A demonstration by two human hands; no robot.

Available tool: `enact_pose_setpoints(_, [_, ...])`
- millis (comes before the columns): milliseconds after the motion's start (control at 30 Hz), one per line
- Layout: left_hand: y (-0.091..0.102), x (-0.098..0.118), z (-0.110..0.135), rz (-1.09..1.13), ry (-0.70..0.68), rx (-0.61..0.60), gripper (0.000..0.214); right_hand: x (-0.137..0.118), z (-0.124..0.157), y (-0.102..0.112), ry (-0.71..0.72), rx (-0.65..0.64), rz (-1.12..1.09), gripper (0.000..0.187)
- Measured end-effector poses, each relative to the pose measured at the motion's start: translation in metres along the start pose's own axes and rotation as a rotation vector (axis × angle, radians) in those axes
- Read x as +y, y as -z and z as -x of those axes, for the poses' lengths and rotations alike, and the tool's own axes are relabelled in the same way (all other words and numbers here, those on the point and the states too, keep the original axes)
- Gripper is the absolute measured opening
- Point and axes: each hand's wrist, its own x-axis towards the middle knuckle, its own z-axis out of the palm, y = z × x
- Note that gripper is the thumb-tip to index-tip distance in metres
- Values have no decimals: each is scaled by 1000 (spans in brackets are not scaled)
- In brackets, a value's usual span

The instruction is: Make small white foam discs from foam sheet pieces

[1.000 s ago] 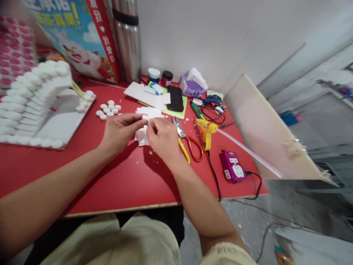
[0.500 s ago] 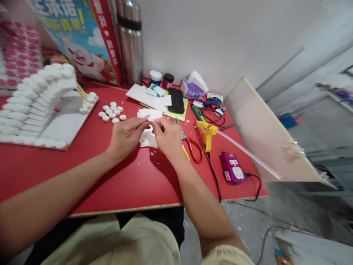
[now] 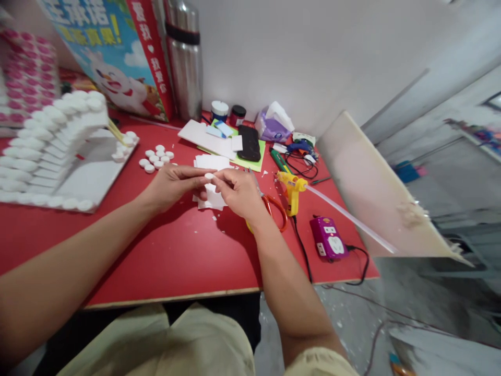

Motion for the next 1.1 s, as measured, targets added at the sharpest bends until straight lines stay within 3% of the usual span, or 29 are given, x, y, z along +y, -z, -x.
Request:
enact_pose_setpoints(100, [-3,-1,1,-23,-13,10,46,2,-1,-2,-4,18,18,24])
enact_pose_setpoints(400, [-14,-12,-1,-242,-237,185,18,0,1,-10,46,94,100,23])
enact_pose_setpoints(467, [-13,-13,-3,-233,-232,186,18,-3,0,-11,-50,72,-33,27])
enact_pose_setpoints(600, [-8,-12,-7,-169,-204,168,22,-7,-6,-8,-401,-8,-509,39])
enact_pose_setpoints(700, [-6,-11,-9,-186,-235,151,22,-7,-11,-4,-593,-99,-760,36])
enact_pose_setpoints(867, [-8,-10,-7,-238,-225,131,25,-6,-13,-2,-648,-151,-926,31])
enact_pose_setpoints(1100, [-10,-8,-4,-224,-184,102,26,-11,-8,1,-603,-136,-866,24])
